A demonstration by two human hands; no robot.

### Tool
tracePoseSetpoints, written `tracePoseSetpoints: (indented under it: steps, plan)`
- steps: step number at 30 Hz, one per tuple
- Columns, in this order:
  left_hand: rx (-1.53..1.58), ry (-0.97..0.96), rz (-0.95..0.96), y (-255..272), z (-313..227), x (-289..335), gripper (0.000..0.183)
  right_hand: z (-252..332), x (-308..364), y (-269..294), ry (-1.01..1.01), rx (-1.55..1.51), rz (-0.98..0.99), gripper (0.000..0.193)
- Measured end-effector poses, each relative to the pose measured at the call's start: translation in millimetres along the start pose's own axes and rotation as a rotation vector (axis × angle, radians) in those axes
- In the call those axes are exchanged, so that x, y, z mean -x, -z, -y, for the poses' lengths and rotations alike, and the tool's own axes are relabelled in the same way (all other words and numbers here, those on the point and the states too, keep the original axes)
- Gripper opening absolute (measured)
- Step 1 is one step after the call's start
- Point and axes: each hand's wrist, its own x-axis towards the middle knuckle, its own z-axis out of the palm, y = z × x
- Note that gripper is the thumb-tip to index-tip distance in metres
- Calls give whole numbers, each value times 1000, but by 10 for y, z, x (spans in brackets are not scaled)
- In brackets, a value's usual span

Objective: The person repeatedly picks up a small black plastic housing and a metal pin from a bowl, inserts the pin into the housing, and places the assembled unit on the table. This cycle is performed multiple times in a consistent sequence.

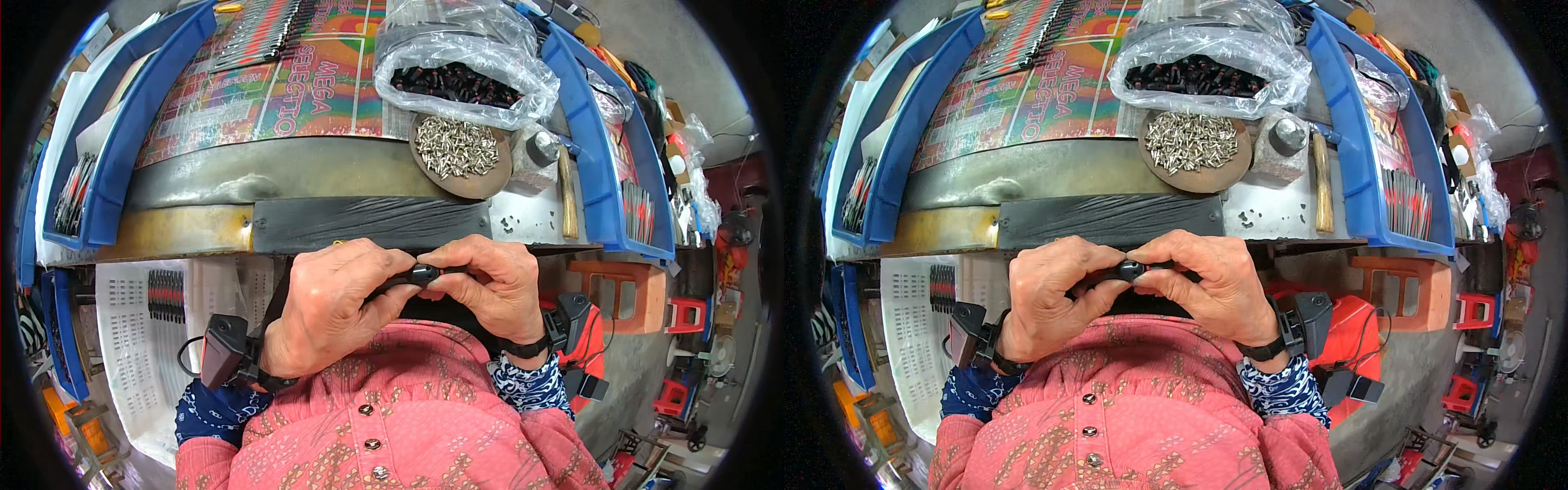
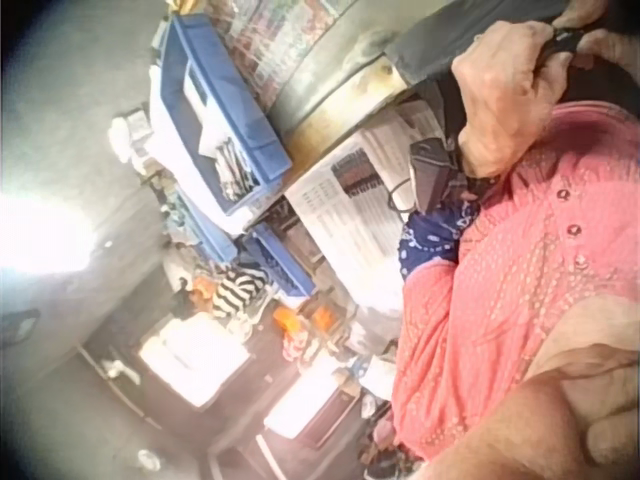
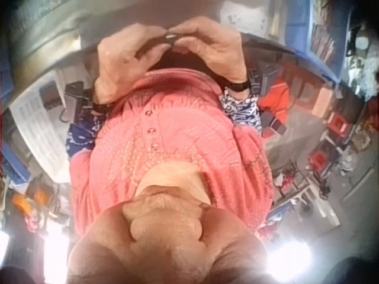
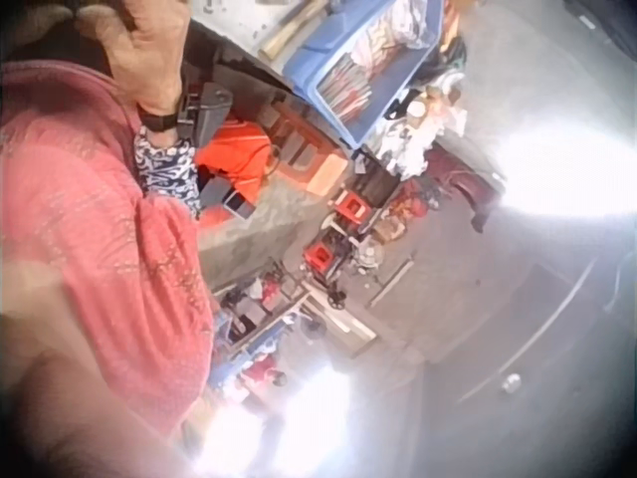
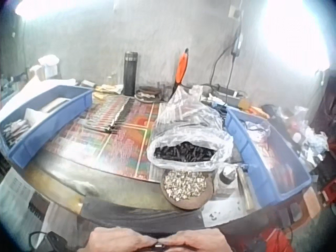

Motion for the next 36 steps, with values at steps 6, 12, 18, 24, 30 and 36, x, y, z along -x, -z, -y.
tracePoseSetpoints:
  steps: [6,12,18,24,30,36]
  plan:
    - [-23,5,9,25,12,-97,23,31,-48,131,11,132,-137,21]
    - [-70,47,19,126,51,-143,24,-106,-224,304,229,812,-316,31]
    - [-93,55,-5,155,83,-160,23,-216,-263,314,226,962,-317,37]
    - [-85,74,-19,138,109,-162,23,-289,-262,297,215,933,-312,34]
    - [-104,91,31,152,89,-140,25,-344,-259,299,265,895,-344,27]
    - [-116,94,51,162,50,-122,24,-346,-253,289,280,868,-368,19]
